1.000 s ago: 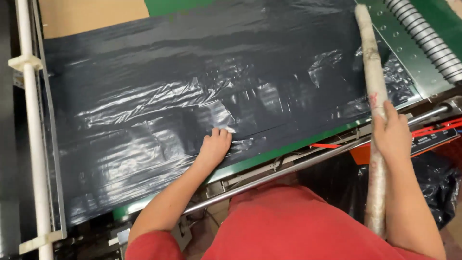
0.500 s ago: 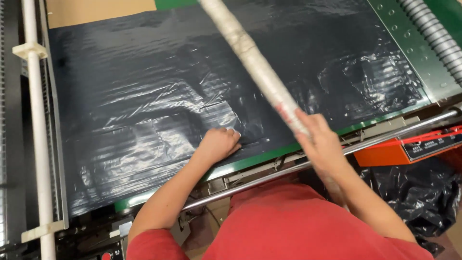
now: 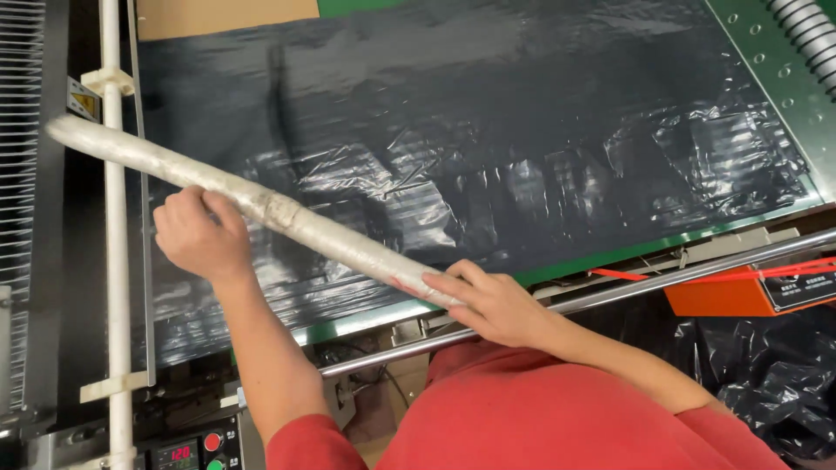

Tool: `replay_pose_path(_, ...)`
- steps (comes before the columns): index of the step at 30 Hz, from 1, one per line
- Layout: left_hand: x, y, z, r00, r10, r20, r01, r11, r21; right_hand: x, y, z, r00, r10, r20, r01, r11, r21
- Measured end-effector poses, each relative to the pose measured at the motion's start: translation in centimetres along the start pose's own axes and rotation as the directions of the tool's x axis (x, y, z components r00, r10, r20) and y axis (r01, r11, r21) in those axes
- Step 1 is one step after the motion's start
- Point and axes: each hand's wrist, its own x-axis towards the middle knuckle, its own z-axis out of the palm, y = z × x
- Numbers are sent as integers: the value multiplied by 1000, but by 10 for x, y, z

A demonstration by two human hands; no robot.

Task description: Smoothing out black plastic film on a conveyor belt using a long padded tube to ensure it enters the machine without wrinkles.

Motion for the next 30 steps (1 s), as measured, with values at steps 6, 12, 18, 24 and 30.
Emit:
replay_pose_path(6,8,58,-8,854,98,510,2,981,-191,-21,42,-12,906,420,-53,-421,882,-213)
replay_pose_path(12,-2,179,-39,228,536,813,-143,845,-516,-114,103,-96,523,767,-372,-849,506,-152)
replay_pose_path(18,-99,208,-13,349,766,540,-431,643,-633,-170,90,-144,285,769,-573,-943,331,-24)
replay_pose_path(24,-139,200,24,351,740,575,-485,668,-564,-150,55,-147,242,807,-539,-942,328,68)
replay_pose_path(30,-153,197,41,289,740,607,-445,665,-599,-145,65,-135,465,693,-552,-841,541,-29)
